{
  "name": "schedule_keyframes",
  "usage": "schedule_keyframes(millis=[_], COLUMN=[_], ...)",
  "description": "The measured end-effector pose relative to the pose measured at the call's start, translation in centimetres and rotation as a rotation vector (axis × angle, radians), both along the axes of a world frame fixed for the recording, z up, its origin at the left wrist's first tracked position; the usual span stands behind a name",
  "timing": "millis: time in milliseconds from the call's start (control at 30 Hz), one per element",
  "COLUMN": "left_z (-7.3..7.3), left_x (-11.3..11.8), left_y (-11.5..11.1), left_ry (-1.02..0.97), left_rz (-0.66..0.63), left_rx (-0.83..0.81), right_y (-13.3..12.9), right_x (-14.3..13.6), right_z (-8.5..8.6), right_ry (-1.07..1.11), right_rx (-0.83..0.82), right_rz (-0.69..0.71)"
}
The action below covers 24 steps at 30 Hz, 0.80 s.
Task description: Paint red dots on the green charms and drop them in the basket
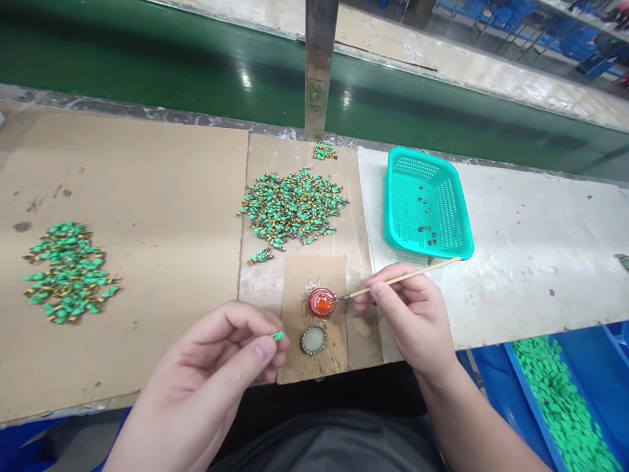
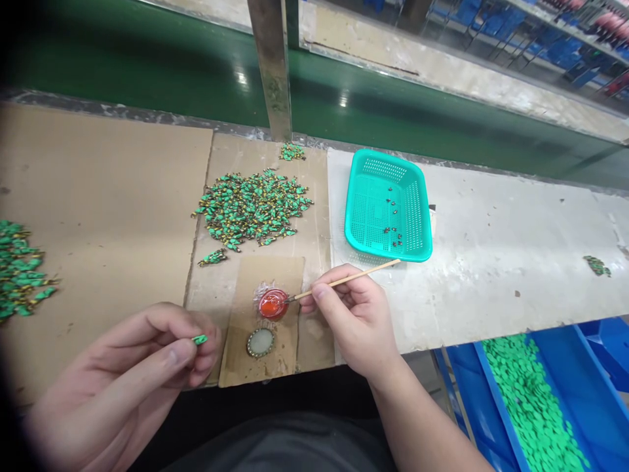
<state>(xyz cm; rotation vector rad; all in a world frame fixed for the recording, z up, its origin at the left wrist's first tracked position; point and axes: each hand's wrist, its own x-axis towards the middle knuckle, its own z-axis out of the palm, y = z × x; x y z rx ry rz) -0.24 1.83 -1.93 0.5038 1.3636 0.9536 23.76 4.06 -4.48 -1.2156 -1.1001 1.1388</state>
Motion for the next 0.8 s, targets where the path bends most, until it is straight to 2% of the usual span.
schedule_keyframes(millis=[500,800], left_z=[-0.13,-0.25], left_x=[-0.09,-0.20], left_y=[0.01,-0.02], left_ry=[-0.013,-0.012], left_rz=[-0.012,-0.019], left_rx=[0.000,0.008], right_y=[-0.01,-0.11], right_x=[0.14,0.06], right_z=[-0.10,-0.06], right_ry=[-0.026,-0.028], right_rx=[0.019,-0.005], right_rz=[-0.014,0.040])
